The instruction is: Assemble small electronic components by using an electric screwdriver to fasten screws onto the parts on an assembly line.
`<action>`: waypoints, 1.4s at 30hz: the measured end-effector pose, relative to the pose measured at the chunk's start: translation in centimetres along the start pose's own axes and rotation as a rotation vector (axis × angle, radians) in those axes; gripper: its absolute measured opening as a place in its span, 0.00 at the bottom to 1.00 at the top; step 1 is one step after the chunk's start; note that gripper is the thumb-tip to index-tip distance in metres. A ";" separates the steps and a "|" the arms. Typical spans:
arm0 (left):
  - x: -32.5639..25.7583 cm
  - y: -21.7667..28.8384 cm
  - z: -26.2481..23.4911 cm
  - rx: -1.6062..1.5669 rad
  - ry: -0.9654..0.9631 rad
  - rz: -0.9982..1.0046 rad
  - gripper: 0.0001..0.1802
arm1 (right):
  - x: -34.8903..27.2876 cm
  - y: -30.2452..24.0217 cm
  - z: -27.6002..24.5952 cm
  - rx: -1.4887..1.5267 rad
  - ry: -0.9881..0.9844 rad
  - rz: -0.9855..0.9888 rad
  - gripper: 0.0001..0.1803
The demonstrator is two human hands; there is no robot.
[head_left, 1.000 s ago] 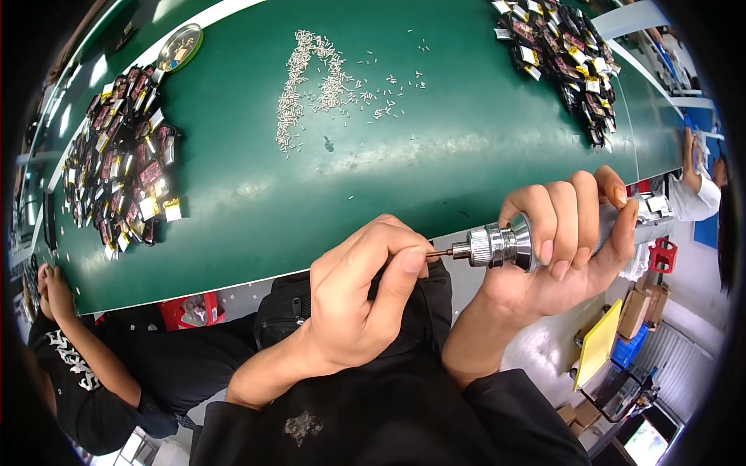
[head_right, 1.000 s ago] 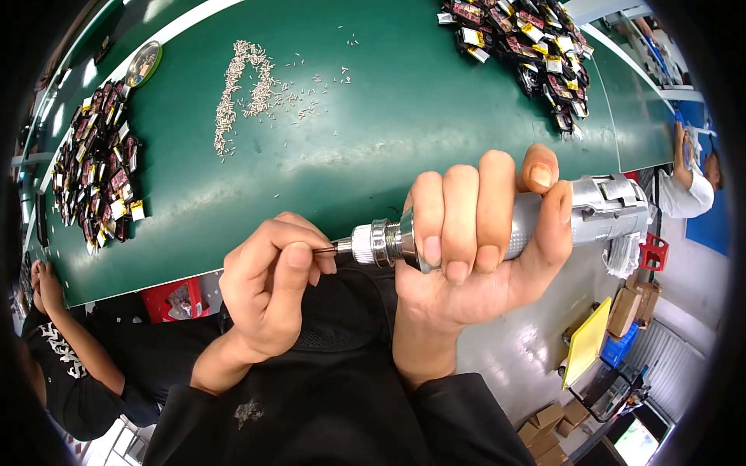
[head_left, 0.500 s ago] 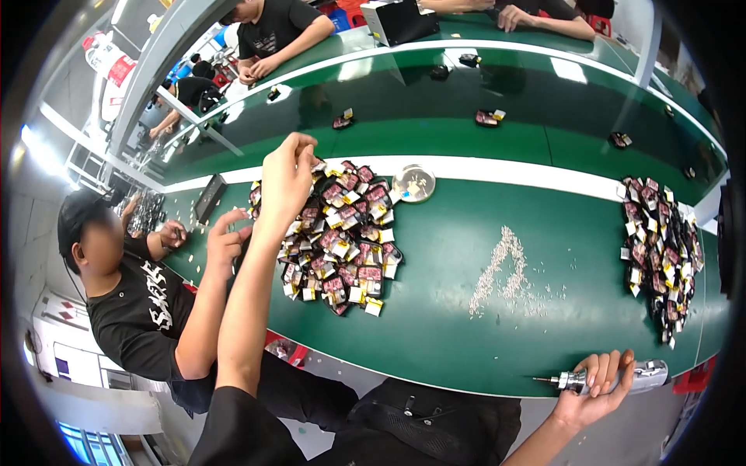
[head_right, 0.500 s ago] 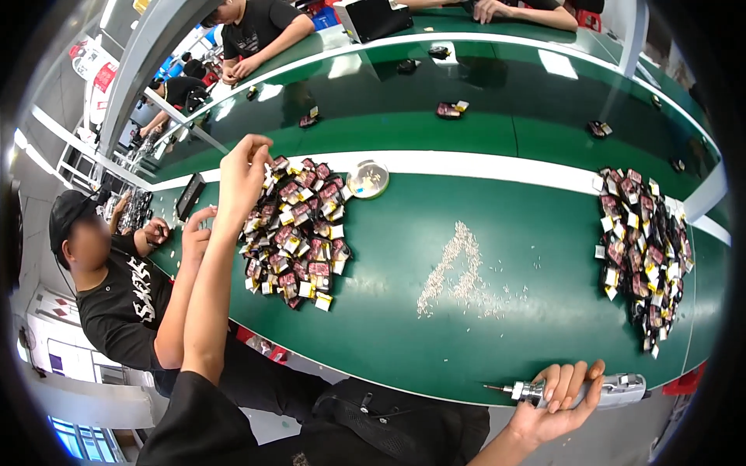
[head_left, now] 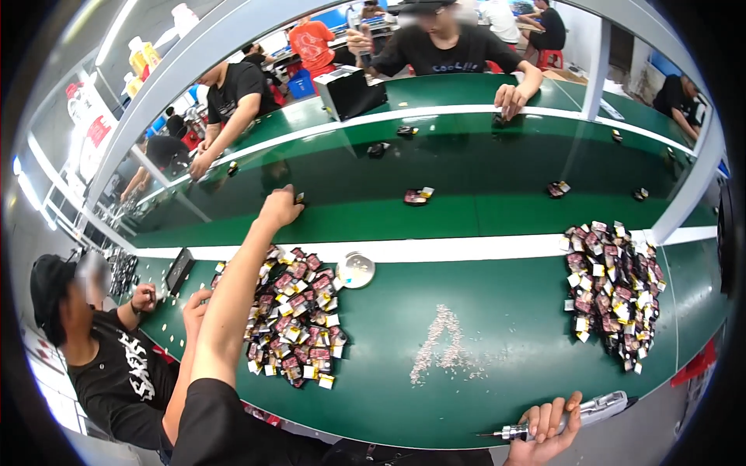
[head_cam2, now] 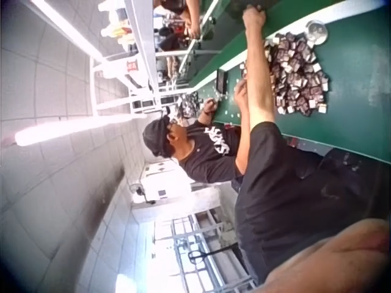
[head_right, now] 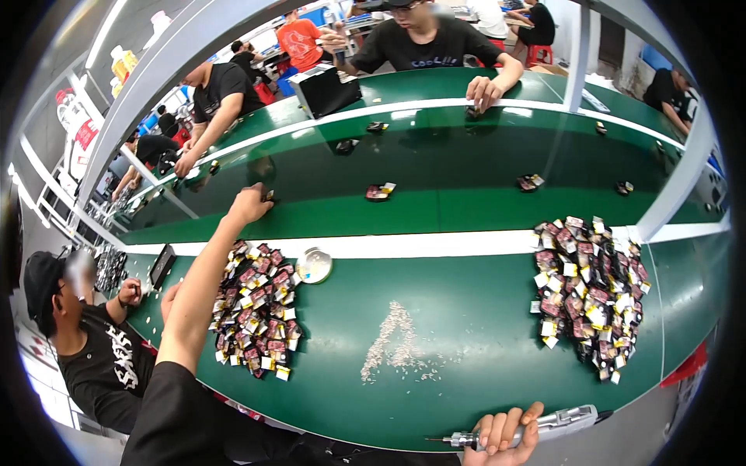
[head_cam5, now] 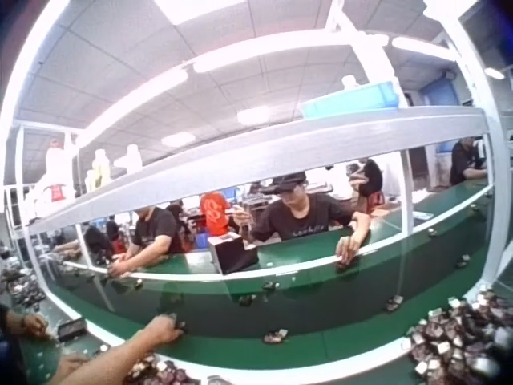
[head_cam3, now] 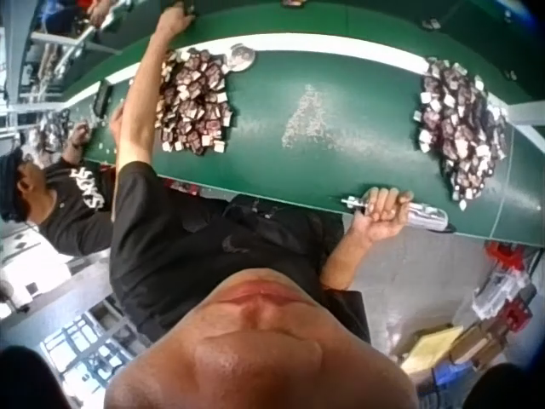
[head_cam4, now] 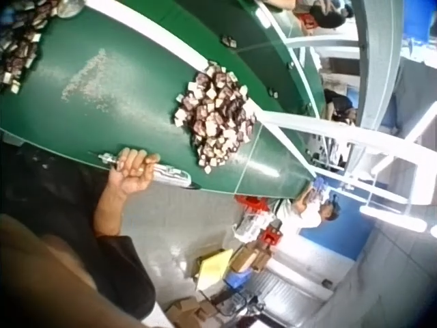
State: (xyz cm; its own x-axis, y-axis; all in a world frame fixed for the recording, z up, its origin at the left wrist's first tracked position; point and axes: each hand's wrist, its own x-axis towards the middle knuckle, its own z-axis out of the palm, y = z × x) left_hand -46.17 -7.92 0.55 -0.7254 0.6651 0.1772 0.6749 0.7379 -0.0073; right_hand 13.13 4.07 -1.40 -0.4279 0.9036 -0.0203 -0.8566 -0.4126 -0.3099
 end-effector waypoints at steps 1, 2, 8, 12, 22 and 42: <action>-0.9 1.0 -0.9 -0.094 0.011 0.031 0.19 | -0.1 0.5 -0.5 0.016 0.090 -0.075 0.07; -1.7 3.3 -1.5 -0.157 0.037 0.070 0.18 | -0.1 0.4 -0.8 0.018 0.064 -0.053 0.07; -15.5 23.9 -7.8 -0.555 0.038 0.694 0.20 | -0.7 -0.7 -1.7 0.010 0.054 -0.008 0.06; -26.4 30.5 -8.3 -0.575 -0.036 1.080 0.26 | -1.8 -1.5 -1.4 0.020 0.031 0.014 0.07; -31.7 33.1 -4.3 -0.576 0.028 1.164 0.20 | -5.7 -2.7 -2.9 -0.006 -0.009 0.036 0.07; -30.8 33.9 -4.6 -0.585 0.006 1.104 0.17 | -6.6 1.8 -1.6 -0.137 0.105 0.238 0.02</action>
State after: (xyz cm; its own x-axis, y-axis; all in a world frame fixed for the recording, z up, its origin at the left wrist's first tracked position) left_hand -0.28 -3.90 -0.59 0.2660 0.8943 0.3599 0.8822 -0.3763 0.2831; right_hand 14.90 -2.39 -3.34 -0.5737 0.7933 -0.2037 -0.6860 -0.6013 -0.4096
